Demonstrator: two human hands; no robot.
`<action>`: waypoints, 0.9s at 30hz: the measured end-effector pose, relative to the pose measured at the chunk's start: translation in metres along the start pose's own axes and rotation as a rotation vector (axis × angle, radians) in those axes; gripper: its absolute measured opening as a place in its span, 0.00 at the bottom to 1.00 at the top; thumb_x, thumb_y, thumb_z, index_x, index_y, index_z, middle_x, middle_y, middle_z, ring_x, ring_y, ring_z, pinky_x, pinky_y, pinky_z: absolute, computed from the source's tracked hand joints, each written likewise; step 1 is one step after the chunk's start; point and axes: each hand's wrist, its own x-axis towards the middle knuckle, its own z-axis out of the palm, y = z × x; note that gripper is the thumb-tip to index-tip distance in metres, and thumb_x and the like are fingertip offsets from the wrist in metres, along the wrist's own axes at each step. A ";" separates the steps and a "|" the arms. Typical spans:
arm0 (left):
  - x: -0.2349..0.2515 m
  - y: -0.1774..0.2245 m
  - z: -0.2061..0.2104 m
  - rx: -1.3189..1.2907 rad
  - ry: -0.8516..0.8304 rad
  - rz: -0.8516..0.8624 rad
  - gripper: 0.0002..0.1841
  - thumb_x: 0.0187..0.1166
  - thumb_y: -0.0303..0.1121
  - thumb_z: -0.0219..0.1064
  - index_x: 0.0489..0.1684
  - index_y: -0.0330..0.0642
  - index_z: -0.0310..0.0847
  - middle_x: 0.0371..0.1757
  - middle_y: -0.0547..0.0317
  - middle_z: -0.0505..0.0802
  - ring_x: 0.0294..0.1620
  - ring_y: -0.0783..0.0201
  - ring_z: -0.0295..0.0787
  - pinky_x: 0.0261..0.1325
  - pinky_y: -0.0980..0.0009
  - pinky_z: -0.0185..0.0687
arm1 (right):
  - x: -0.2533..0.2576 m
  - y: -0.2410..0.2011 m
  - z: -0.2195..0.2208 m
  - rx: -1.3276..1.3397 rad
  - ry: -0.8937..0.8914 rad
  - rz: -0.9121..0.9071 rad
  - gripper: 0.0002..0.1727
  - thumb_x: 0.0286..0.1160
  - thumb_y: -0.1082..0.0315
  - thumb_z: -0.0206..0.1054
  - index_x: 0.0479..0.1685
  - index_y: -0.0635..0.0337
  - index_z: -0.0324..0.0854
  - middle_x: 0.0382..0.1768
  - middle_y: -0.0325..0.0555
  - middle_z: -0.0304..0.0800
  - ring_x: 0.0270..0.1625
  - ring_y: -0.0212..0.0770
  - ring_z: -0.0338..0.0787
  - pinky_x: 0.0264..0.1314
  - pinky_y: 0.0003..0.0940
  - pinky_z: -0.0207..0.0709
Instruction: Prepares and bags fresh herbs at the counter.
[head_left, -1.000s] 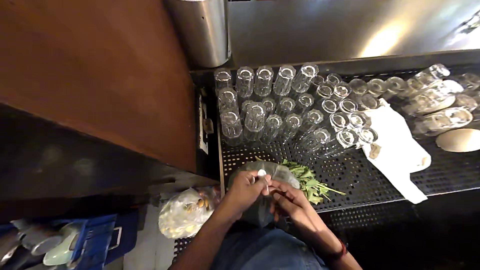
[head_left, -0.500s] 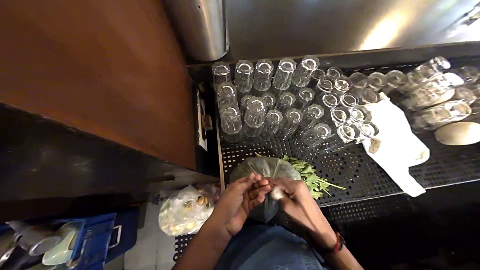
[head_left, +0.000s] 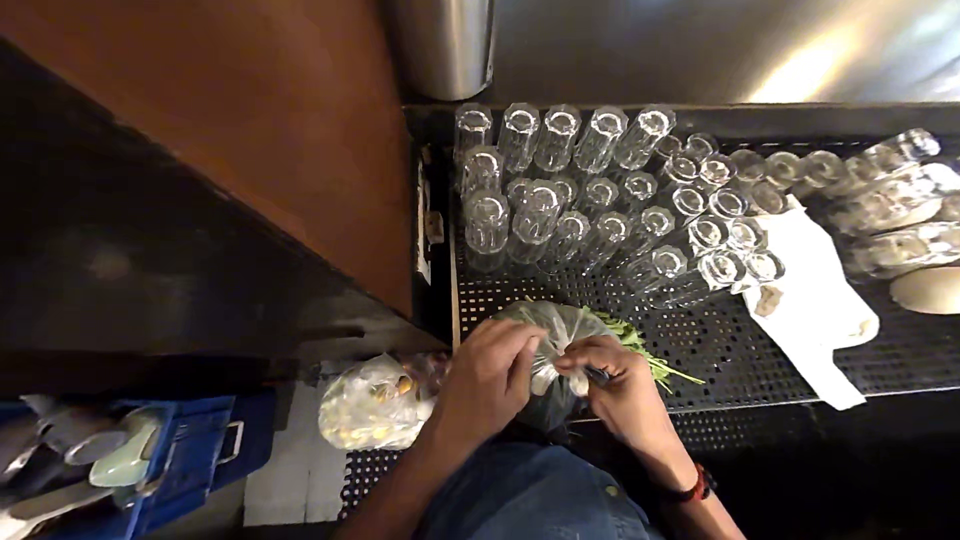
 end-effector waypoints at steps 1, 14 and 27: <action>0.013 -0.010 0.006 -0.123 -0.054 0.061 0.16 0.89 0.34 0.54 0.60 0.46 0.89 0.55 0.63 0.93 0.59 0.67 0.89 0.64 0.64 0.86 | 0.001 -0.002 0.003 -0.043 -0.002 -0.028 0.13 0.64 0.74 0.71 0.36 0.42 0.96 0.44 0.28 0.93 0.52 0.30 0.90 0.53 0.34 0.88; 0.041 -0.035 0.023 -0.473 -0.560 0.051 0.17 0.88 0.23 0.52 0.66 0.39 0.84 0.51 0.55 0.93 0.48 0.68 0.89 0.58 0.67 0.85 | -0.003 0.027 0.032 -0.543 0.399 -0.404 0.07 0.74 0.65 0.66 0.38 0.50 0.90 0.45 0.44 0.91 0.56 0.48 0.87 0.55 0.39 0.81; 0.049 -0.042 0.027 -0.731 -0.641 -0.085 0.10 0.88 0.24 0.58 0.53 0.30 0.86 0.45 0.51 0.93 0.38 0.67 0.93 0.48 0.70 0.92 | -0.017 0.035 0.026 -0.411 0.417 -0.348 0.08 0.74 0.63 0.68 0.37 0.50 0.93 0.43 0.45 0.89 0.52 0.42 0.88 0.55 0.37 0.82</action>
